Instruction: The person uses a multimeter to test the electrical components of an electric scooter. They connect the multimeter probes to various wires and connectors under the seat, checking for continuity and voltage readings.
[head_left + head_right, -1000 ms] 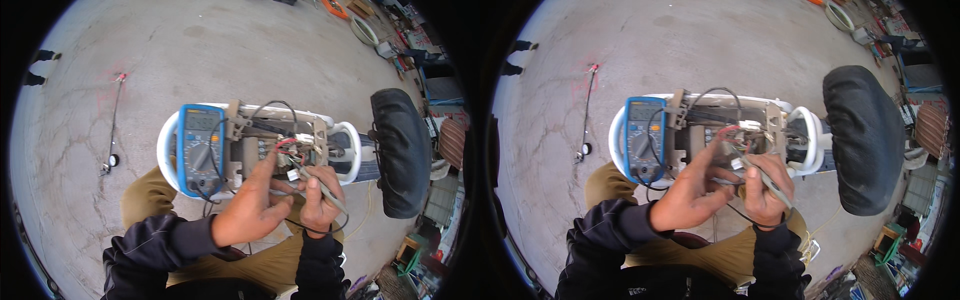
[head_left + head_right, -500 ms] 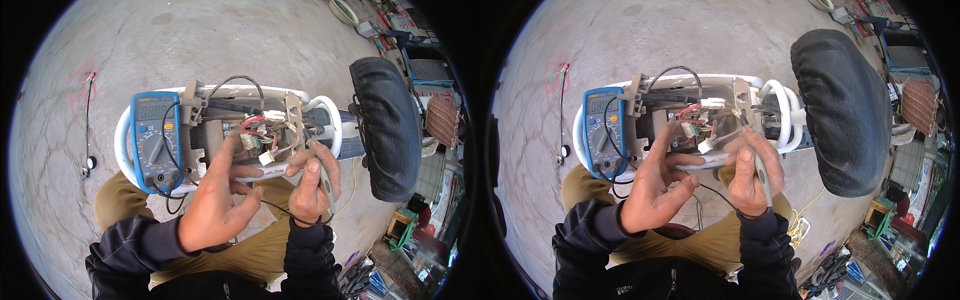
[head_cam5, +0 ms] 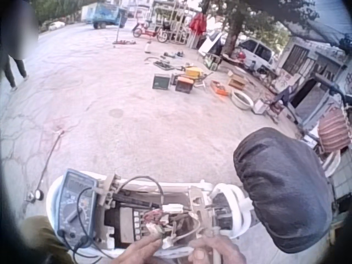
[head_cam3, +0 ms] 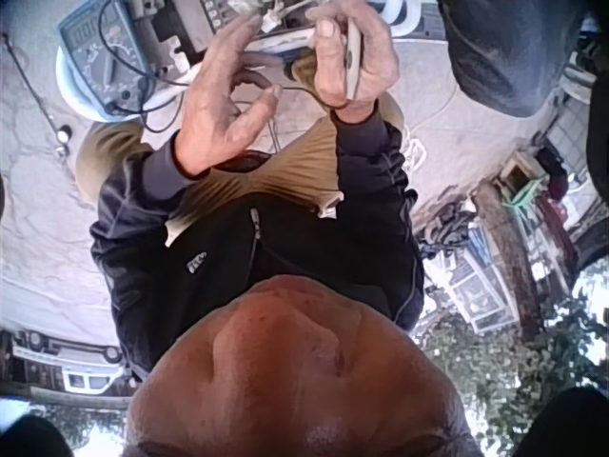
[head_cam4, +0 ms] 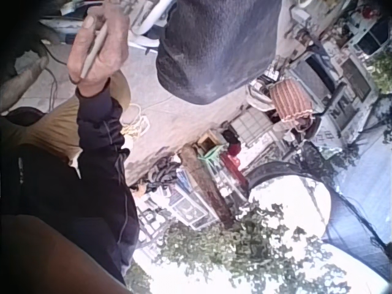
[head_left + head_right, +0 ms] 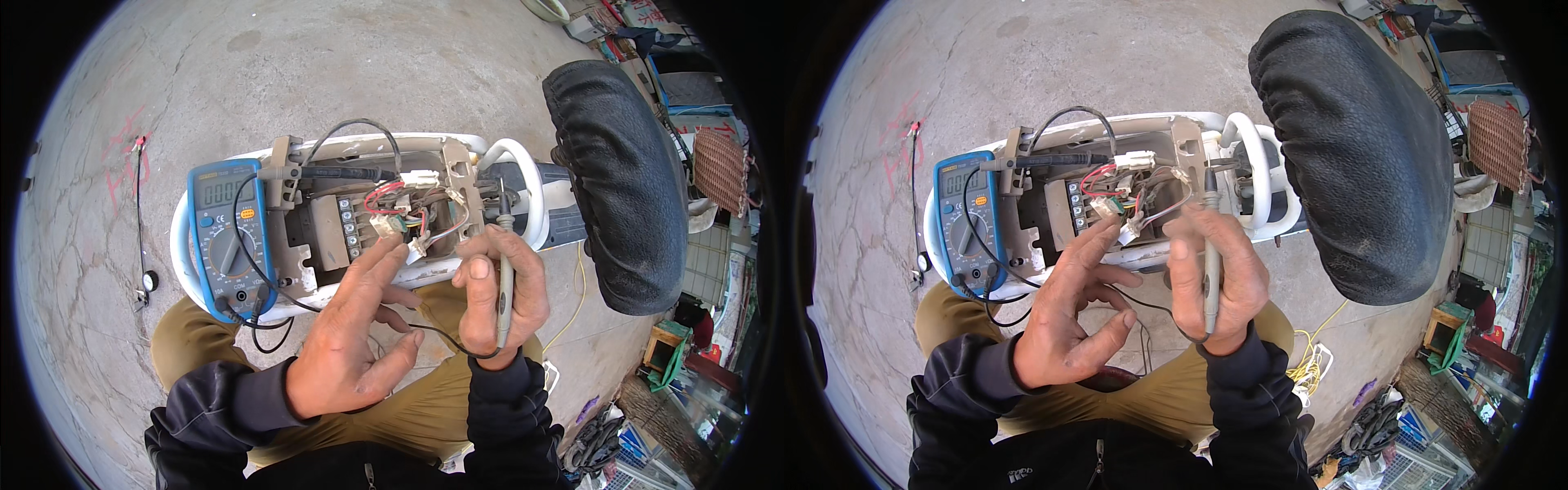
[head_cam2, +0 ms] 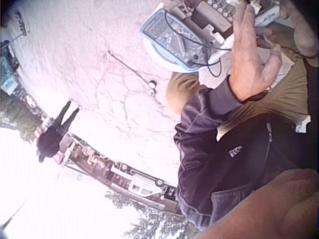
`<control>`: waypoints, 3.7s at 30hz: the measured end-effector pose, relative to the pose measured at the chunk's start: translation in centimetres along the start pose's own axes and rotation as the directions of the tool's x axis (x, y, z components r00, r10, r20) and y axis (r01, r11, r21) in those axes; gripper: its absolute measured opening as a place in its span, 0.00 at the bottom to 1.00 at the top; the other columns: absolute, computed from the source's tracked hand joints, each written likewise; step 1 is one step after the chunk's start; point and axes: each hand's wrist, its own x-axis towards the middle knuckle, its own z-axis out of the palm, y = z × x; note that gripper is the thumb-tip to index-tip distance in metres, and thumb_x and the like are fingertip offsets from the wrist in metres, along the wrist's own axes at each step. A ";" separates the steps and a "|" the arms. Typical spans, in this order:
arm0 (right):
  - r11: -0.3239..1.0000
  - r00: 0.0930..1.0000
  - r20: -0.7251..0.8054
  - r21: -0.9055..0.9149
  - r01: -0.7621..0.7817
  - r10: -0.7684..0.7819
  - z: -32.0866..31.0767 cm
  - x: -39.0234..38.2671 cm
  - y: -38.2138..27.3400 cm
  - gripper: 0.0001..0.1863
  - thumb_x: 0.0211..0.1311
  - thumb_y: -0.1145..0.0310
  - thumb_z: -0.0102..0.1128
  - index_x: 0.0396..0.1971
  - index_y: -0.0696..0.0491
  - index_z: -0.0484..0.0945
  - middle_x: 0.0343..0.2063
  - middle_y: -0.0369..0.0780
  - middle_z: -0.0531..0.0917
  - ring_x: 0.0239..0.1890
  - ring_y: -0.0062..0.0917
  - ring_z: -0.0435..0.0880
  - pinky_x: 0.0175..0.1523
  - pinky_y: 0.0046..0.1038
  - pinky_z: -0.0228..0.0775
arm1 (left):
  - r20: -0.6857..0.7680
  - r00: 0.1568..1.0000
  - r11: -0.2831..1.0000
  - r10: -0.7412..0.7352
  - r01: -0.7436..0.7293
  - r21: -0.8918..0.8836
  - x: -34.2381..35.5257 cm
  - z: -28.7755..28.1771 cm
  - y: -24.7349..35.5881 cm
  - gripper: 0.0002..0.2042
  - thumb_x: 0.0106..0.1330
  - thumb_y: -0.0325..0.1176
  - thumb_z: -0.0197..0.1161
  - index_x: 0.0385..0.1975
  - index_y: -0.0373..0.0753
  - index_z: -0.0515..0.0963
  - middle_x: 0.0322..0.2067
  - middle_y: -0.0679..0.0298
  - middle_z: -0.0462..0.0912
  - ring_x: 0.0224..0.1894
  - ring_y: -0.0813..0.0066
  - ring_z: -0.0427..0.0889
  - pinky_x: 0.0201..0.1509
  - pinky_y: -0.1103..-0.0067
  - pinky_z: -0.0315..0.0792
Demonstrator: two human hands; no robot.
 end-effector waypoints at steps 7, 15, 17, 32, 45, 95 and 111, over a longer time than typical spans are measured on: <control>0.989 0.984 0.130 -0.073 0.130 -0.120 0.1 0.7 0.1 0.23 0.63 0.79 0.71 0.58 0.63 0.80 0.45 0.48 0.90 0.30 0.23 0.88 0.45 0.29 0.82 | 0.122 0.992 0.998 -0.009 0.016 -0.054 0.4 0.5 -0.1 0.39 0.64 0.19 0.69 0.77 0.27 0.62 0.76 0.38 0.62 0.53 0.61 0.88 0.50 0.73 0.85; 0.971 0.997 0.079 -0.240 0.020 -0.001 0.4 0.7 0.4 0.26 0.59 0.78 0.75 0.58 0.60 0.81 0.41 0.45 0.87 0.29 0.27 0.84 0.37 0.29 0.79 | 0.170 0.985 0.990 0.008 0.016 -0.138 1.5 0.8 -0.6 0.40 0.60 0.16 0.64 0.77 0.29 0.62 0.78 0.41 0.61 0.55 0.60 0.89 0.48 0.72 0.87; 0.968 0.995 0.095 -0.250 0.025 -0.001 0.3 0.7 0.5 0.26 0.61 0.78 0.74 0.60 0.61 0.80 0.45 0.46 0.88 0.29 0.25 0.84 0.37 0.28 0.79 | 0.171 0.985 0.992 0.014 0.008 -0.128 1.6 0.8 -0.5 0.40 0.60 0.15 0.63 0.77 0.29 0.63 0.78 0.41 0.62 0.55 0.61 0.89 0.47 0.73 0.87; 0.951 0.983 0.178 -0.308 0.026 0.031 -0.1 1.0 0.7 0.27 0.61 0.81 0.72 0.62 0.61 0.78 0.53 0.48 0.87 0.38 0.25 0.86 0.43 0.26 0.80 | 0.075 0.997 0.999 0.034 -0.035 0.007 0.9 0.2 0.1 0.35 0.60 0.13 0.59 0.73 0.25 0.66 0.74 0.40 0.64 0.53 0.63 0.88 0.51 0.74 0.85; 0.925 0.984 0.127 -0.342 0.164 -0.128 0.6 1.8 -0.2 0.25 0.55 0.76 0.76 0.55 0.61 0.82 0.44 0.49 0.88 0.43 0.42 0.87 0.51 0.39 0.78 | -0.218 0.975 0.976 -0.043 -0.005 -0.216 1.8 -0.1 0.3 0.43 0.65 0.16 0.58 0.81 0.24 0.48 0.73 0.44 0.62 0.59 0.63 0.82 0.53 0.73 0.83; 0.900 0.958 0.201 -0.348 0.263 -0.202 2.2 2.1 -0.5 0.13 0.60 0.78 0.72 0.45 0.57 0.83 0.36 0.45 0.87 0.37 0.42 0.87 0.44 0.40 0.77 | -0.070 0.997 0.999 -0.009 0.011 0.035 1.2 -1.0 0.7 0.39 0.62 0.15 0.59 0.78 0.23 0.59 0.74 0.41 0.62 0.56 0.65 0.85 0.55 0.73 0.82; 0.854 0.939 0.277 -0.417 0.310 -0.206 3.2 2.1 -1.7 0.16 0.60 0.81 0.71 0.49 0.57 0.82 0.39 0.44 0.84 0.39 0.41 0.84 0.48 0.41 0.73 | -0.098 0.993 0.997 0.063 -0.058 0.050 1.1 -1.0 0.2 0.37 0.61 0.18 0.59 0.74 0.17 0.59 0.73 0.31 0.62 0.45 0.55 0.89 0.49 0.69 0.83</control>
